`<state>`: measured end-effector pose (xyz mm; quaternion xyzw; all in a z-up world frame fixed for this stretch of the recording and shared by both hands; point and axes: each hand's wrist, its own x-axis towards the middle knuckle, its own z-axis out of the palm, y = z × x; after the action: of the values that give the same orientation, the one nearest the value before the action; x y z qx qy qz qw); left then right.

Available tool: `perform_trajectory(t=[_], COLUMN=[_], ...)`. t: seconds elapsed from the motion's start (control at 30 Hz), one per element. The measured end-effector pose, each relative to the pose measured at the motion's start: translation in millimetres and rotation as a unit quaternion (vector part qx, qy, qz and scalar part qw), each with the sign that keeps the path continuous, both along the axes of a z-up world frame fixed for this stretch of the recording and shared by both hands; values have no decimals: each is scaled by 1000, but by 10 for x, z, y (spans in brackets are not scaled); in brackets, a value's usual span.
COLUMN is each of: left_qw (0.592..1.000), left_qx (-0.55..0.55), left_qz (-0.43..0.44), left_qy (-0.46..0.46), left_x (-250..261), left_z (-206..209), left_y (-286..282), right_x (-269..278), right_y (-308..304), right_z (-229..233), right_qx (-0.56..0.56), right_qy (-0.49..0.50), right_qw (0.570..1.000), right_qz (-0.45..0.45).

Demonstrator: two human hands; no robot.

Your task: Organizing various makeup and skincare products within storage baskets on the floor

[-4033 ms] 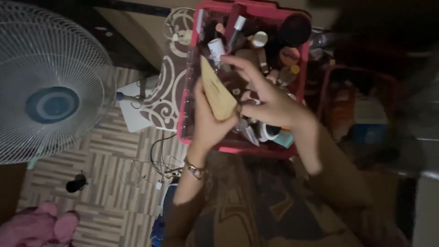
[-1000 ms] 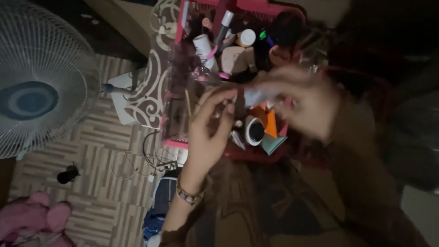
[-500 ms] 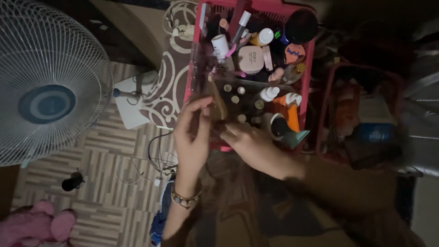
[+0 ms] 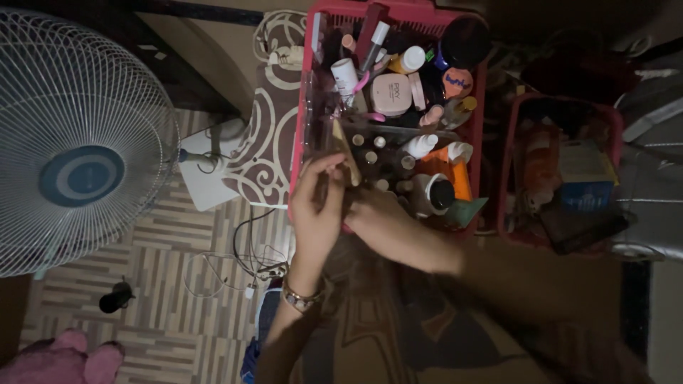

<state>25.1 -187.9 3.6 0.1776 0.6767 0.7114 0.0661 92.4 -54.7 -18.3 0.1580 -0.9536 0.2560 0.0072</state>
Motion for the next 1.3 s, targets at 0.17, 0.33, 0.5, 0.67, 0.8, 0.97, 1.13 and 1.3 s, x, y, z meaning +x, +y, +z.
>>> perform_trajectory(t=[0.17, 0.33, 0.5, 0.67, 0.8, 0.97, 1.13, 1.3], left_qw=[998, 998, 996, 997, 995, 997, 956, 992], left_qx=[-52, -27, -55, 7, 30, 15, 249, 109], left_qz=[28, 38, 58, 64, 70, 53, -28, 0], left_qy=[14, -35, 39, -48, -70, -61, -152, -66], left_x=[32, 113, 104, -18, -52, -110, -58, 102], left_z=[52, 21, 52, -57, -94, 29, 308, 278], left_y=[-49, -41, 44, 147, 179, 128, -94, -577], right_x=[-181, -890, -1429, -1378, -974, -391, -96, -118], right_y=[1081, 1837, 1803, 1788, 1418, 931, 580, 305], right_z=[253, 257, -26, -198, 462, 1236, 1139, 757], right_qx=[-75, 3, 62, 60, 62, -80, -383, -423], right_qy=[-37, -5, 72, 52, 165, 187, 143, 52], right_qw=[996, 976, 972, 961, 946, 956, 911, 905], right_qz=[8, -217, -214, -263, -272, -213, -50, 14])
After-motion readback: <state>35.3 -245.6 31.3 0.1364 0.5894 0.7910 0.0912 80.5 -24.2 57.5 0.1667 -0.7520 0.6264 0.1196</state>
